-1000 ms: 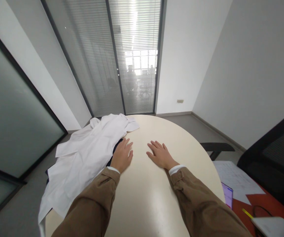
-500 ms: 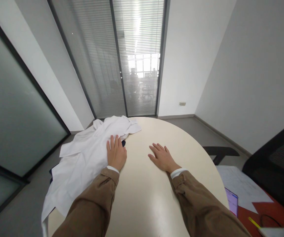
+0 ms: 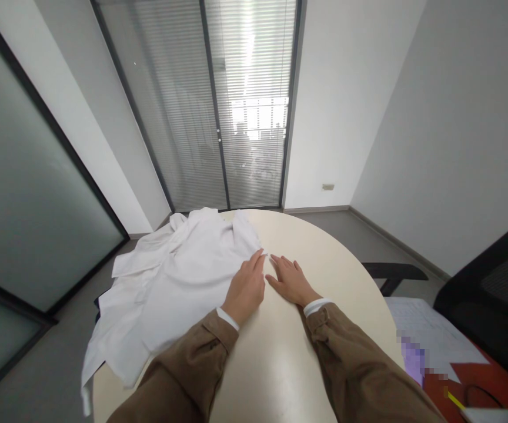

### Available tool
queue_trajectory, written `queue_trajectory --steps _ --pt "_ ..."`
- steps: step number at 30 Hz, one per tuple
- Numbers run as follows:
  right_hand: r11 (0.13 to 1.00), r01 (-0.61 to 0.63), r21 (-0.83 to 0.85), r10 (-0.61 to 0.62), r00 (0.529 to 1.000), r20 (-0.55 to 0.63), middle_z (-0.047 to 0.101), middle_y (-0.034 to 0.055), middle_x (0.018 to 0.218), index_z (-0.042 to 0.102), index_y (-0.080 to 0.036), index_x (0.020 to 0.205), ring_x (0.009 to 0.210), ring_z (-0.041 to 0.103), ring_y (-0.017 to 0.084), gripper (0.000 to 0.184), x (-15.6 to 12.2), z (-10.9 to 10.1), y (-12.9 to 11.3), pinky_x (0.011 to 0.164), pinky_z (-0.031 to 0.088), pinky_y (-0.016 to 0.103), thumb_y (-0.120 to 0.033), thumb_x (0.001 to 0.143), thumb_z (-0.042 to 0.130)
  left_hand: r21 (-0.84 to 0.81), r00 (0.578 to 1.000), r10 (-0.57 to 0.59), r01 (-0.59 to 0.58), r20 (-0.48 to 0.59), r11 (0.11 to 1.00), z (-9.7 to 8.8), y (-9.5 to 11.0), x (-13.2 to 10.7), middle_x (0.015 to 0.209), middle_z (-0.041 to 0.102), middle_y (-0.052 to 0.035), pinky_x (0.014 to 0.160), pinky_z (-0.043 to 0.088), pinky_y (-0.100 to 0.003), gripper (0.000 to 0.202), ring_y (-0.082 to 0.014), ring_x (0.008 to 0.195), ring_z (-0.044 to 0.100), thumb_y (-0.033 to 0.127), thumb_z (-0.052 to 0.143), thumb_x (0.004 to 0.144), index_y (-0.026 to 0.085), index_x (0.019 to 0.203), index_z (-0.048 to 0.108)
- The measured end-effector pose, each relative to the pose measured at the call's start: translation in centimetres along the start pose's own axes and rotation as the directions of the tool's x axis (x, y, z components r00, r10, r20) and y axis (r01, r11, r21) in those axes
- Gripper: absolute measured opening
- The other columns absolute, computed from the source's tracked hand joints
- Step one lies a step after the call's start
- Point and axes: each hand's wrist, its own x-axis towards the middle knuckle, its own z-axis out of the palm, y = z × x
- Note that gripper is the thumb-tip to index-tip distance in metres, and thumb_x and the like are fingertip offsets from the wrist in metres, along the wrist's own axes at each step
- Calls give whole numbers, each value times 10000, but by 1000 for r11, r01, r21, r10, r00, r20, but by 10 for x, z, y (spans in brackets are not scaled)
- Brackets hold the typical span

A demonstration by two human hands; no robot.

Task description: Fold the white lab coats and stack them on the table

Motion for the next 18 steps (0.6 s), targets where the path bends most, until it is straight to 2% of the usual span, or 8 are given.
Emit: queue_trajectory --steps 2,4,7,10,14,16,18 --pt "999 16 44 -14 999 -40 438 144 1545 206 -194 1591 1441 357 286 759 -1 -3 0 1172 220 537 -437 934 497 -20 998 22 -21 52 1000 9 11 -6 1561 398 -116 1149 401 -433 589 -264 1368 456 99 382 908 174 1492 370" --pt "995 45 89 -38 996 -86 555 129 1441 191 -214 1598 1343 476 274 773 -2 -6 0 1137 284 506 -378 915 514 -39 996 29 -26 85 999 20 17 -13 1567 389 -132 1158 400 -424 652 -264 1390 439 62 388 867 150 1511 342" --pt "989 91 119 -74 987 -140 694 89 1226 400 -231 1527 1144 607 240 613 -1 -9 2 1052 376 413 -244 917 458 -85 995 43 -35 94 996 35 17 -23 1601 334 -143 1179 384 -418 804 -235 1459 358 -15 342 804 130 1577 178" --pt "980 143 138 -122 981 -153 728 61 1149 613 -237 1354 1061 635 216 509 0 -11 2 996 412 351 -146 896 408 -87 1000 -6 8 22 996 41 15 -26 1633 263 -150 1170 389 -474 870 -259 1481 323 -2 372 809 154 1600 45" --pt "942 278 189 -235 947 -217 722 63 1114 666 -208 1239 1068 619 218 480 -3 -17 -8 1007 420 346 -108 832 432 -36 991 -85 81 -107 996 40 9 -24 1667 142 -151 1178 314 -593 937 -372 1510 215 166 590 817 180 1602 79" --pt "914 351 207 -299 923 -244 710 74 1091 668 -200 1198 1070 608 224 462 -8 -20 -15 1013 427 353 -105 805 444 -76 983 -126 117 -136 990 41 2 -22 1663 162 -153 1181 322 -567 948 -361 1515 209 204 612 824 174 1605 75" --pt "886 403 229 -349 905 -242 697 79 1107 655 -209 1192 1081 600 228 448 -12 -22 -23 1008 440 359 -113 808 445 -177 971 -213 192 -111 965 41 -9 -20 1637 258 -147 1125 422 -488 950 -327 1473 334 195 601 830 184 1611 61"
